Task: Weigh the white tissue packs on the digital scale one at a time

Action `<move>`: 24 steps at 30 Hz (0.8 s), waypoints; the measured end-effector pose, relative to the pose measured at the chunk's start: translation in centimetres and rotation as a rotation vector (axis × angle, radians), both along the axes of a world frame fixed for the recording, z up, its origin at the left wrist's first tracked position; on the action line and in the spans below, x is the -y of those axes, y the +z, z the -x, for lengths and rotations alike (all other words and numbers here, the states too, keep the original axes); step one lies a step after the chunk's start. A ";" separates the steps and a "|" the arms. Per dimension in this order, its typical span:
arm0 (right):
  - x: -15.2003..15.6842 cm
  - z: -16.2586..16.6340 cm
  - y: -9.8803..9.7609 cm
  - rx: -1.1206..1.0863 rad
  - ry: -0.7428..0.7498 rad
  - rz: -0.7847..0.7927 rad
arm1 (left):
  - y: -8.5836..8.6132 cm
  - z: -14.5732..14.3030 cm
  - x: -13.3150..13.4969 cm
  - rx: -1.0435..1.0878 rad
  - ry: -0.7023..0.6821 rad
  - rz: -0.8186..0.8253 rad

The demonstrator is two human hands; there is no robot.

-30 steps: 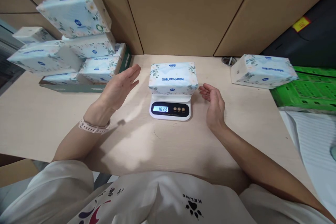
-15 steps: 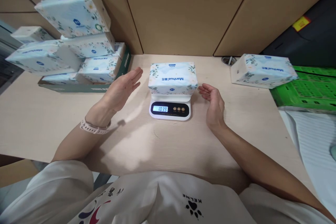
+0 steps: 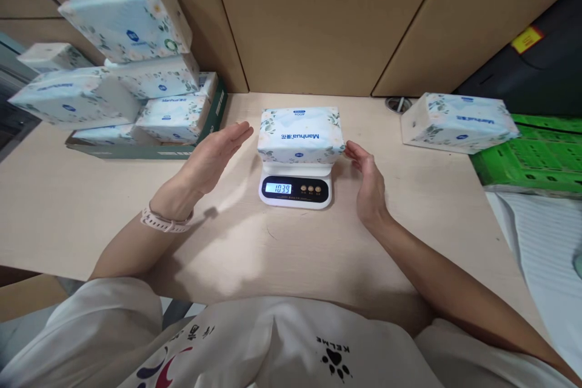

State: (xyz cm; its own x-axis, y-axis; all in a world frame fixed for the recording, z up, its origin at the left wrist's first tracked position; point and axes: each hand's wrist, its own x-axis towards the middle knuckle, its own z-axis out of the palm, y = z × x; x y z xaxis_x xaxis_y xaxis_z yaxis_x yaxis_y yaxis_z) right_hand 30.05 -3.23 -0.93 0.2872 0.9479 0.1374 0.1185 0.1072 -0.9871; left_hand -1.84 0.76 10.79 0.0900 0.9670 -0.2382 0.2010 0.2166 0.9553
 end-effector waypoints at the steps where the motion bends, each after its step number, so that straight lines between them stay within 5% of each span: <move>1: 0.0 0.0 -0.1 0.002 0.014 -0.008 | -0.1 0.0 0.0 -0.002 0.019 0.005; 24: 0.4 -0.3 -0.3 0.050 0.125 -0.018 | -0.3 -0.4 0.1 -0.042 -0.046 0.045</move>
State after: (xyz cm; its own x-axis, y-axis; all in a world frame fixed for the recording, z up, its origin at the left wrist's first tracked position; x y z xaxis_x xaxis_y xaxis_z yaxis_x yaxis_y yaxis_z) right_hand 30.40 -3.59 -1.18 0.1593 0.9731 0.1662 0.1525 0.1421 -0.9780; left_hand -1.46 0.63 10.48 0.1235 0.9503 -0.2857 0.2518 0.2485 0.9353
